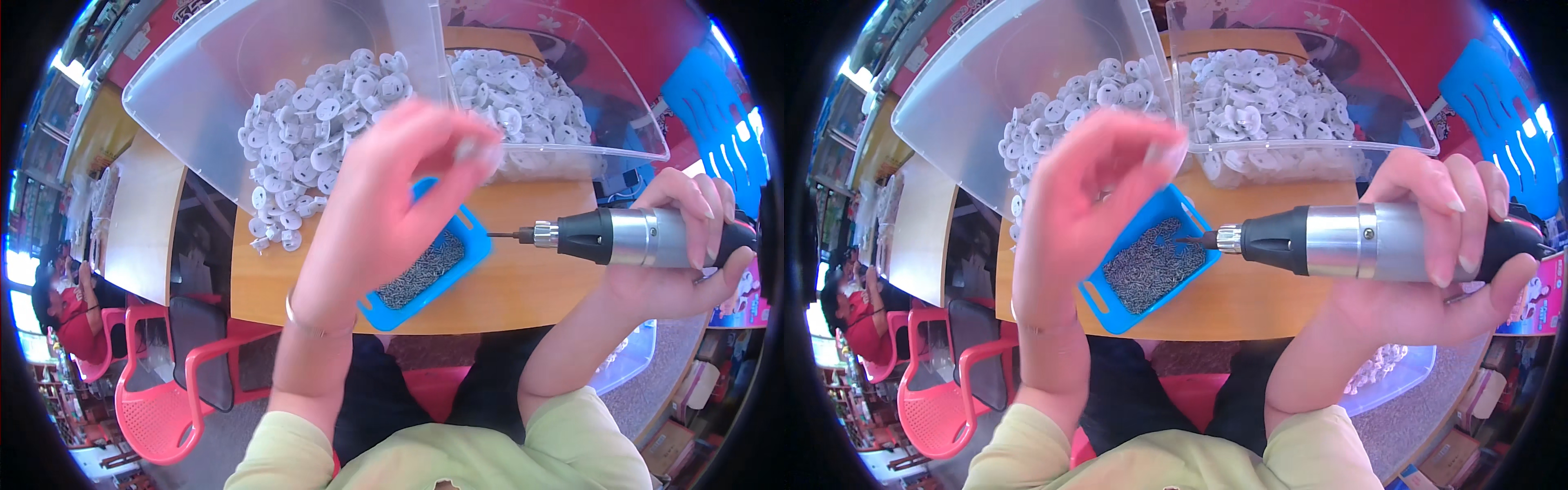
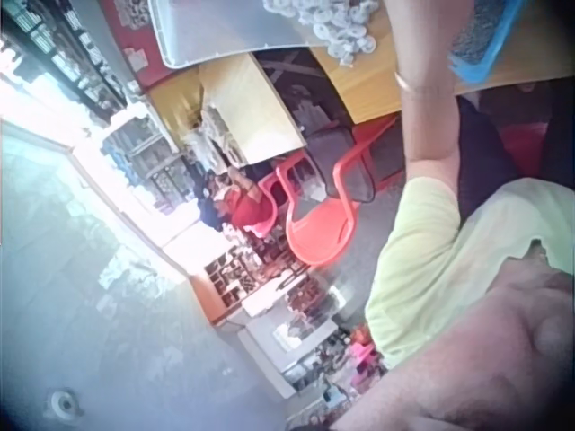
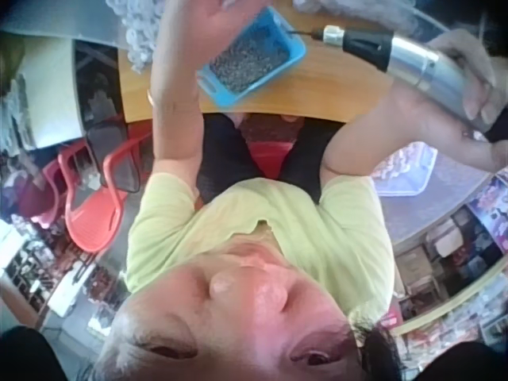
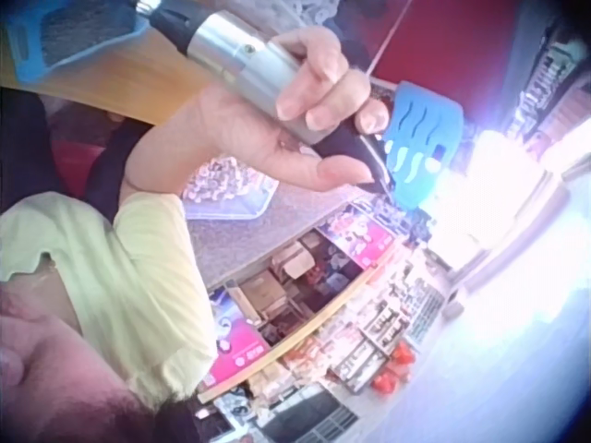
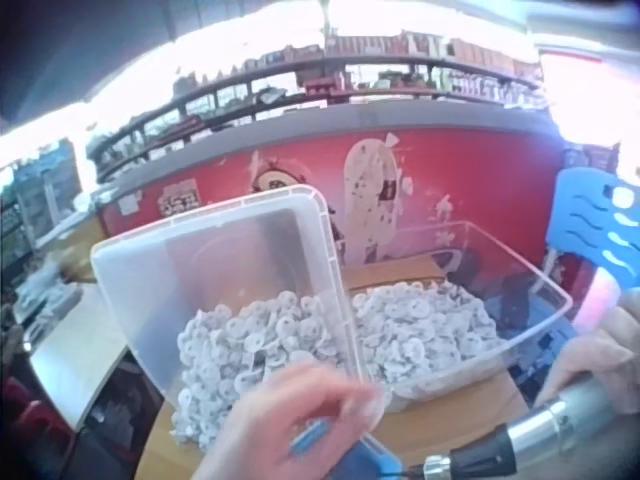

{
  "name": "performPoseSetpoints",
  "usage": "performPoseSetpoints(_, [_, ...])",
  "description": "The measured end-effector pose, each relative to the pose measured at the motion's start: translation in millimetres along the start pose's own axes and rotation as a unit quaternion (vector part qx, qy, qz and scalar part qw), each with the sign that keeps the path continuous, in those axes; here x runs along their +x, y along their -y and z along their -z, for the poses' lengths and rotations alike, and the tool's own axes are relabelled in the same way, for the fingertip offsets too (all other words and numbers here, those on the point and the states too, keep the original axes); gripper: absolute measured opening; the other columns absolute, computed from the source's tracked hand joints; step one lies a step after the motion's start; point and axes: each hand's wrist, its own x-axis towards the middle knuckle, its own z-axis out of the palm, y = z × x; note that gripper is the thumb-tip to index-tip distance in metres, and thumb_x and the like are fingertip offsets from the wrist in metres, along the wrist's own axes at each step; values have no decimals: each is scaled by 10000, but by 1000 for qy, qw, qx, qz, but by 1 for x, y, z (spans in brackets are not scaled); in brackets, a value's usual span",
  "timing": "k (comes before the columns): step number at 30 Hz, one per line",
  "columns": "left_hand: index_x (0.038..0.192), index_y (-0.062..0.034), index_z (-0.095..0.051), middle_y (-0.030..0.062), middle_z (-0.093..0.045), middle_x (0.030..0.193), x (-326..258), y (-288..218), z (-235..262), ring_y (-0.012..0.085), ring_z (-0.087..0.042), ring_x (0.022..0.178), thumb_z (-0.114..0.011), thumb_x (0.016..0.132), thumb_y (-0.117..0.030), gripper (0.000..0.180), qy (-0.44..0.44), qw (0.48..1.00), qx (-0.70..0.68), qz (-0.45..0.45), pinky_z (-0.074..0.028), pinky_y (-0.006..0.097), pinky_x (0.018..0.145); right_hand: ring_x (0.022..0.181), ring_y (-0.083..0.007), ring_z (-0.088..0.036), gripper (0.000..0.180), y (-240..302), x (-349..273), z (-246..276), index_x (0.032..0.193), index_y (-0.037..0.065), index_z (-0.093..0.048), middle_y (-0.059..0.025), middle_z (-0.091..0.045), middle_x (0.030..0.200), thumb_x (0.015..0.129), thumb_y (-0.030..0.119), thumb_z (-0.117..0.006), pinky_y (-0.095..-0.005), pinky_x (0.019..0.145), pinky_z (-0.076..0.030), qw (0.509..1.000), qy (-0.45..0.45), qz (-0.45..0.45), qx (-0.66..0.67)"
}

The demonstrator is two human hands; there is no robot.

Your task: Assembling small plastic components by driving screws into them using an electric screwdriver.

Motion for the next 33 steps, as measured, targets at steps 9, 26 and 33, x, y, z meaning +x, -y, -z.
performPoseSetpoints(9, [856, -23, -556, 116, -542, 779, -19, -25, -6, 279, -535, 723, -553, 760, -124, 139, 8, 941, 335, 47, -428, 325, 626, 461, -59, -450, 300, 23, 4, 7, 817, 77, -382, 31, -410, 577, 689, 165, -639, -256, 767, -384, 999, 19, 37, 2])
performPoseSetpoints(26, [830, -75, -561, 82, -523, 705, -89, 17, -8, 257, -541, 700, -567, 718, -116, 119, 208, 920, 316, 102, -441, 349, 581, 475, -67, -450, 327, 14, 2, 3, 760, 99, -358, 21, -394, 550, 618, 39, -646, -254, 733, -395, 999, 3, -29, 23])
performPoseSetpoints(33, [796, -86, -587, 77, -530, 735, -71, 44, -12, 248, -539, 702, -593, 666, -97, 130, 179, 874, 439, 104, -429, 360, 610, 469, -69, -443, 324, 17, 4, 5, 742, 99, -357, 20, -390, 549, 608, 23, -642, -253, 727, -392, 998, -6, -53, 24])
